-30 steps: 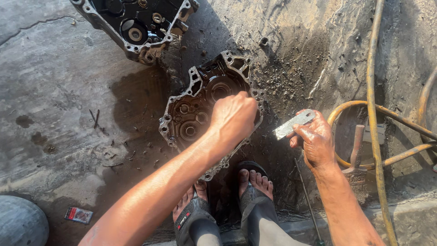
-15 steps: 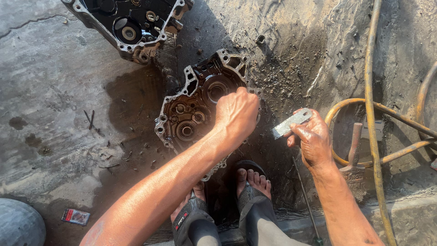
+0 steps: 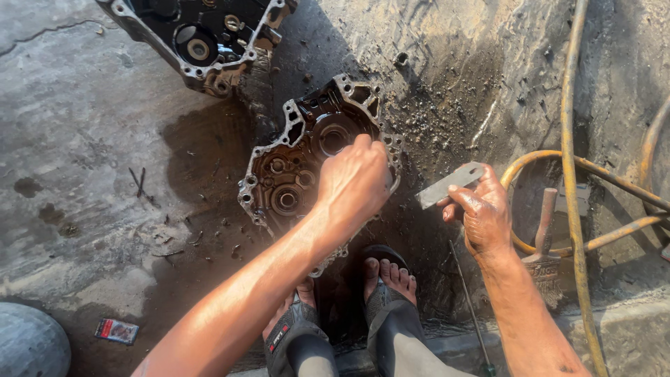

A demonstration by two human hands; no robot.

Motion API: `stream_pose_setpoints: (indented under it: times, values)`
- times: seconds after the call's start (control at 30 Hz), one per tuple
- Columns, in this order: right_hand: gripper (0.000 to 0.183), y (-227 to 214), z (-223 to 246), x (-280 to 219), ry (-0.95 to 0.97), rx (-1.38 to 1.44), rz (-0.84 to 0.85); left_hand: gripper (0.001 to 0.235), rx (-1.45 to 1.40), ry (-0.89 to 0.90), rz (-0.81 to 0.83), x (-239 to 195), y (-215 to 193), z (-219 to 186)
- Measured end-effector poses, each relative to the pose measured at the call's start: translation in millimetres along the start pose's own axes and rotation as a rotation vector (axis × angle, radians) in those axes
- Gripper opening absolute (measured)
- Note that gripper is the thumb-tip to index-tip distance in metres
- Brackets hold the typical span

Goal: The person uses a metal scraper to remove grime and residue from the interior surfaces of a disassembled engine casing. They repeatedly scrape and wipe different areas inside the casing, focusing on the bearing housings and mating surfaces.

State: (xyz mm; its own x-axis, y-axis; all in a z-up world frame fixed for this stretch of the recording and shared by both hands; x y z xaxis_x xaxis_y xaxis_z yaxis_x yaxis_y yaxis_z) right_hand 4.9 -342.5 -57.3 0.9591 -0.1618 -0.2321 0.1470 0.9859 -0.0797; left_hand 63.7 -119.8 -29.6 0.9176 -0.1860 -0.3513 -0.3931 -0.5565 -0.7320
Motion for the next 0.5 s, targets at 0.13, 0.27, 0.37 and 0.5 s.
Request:
stream_pose_setpoints:
  times: [0.13, 0.27, 0.37, 0.5]
  values:
    - [0.035, 8, 13, 6, -0.209, -0.018, -0.063, 0.032, -0.05, -0.033, -0.131, -10, -23, 9]
    - [0.017, 30, 24, 4, -0.488, -0.24, 0.077, 0.032, -0.049, -0.032, -0.123, -18, -22, 11]
    - [0.018, 41, 29, -5, -0.701, -0.426, 0.165, 0.027, -0.15, -0.011, -0.131, -28, -19, 5]
    - [0.014, 49, 24, -22, -0.844, -0.538, 0.228, 0.037, -0.271, -0.151, 0.111, -44, 10, 1]
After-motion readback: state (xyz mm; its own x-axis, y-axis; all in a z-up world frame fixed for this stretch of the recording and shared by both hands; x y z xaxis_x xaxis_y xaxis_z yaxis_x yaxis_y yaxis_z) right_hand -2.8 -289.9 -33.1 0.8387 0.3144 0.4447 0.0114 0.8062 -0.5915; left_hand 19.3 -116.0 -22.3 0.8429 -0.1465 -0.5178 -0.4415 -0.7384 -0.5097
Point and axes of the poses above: each hand's wrist, its own x-axis towards the middle knuckle, its own y-axis out of the palm, z = x × y, the point moved 8 cm from there along x, towards the middle knuckle, and after that the axes turned 13 degrees about -y, right-handed, at the moved point
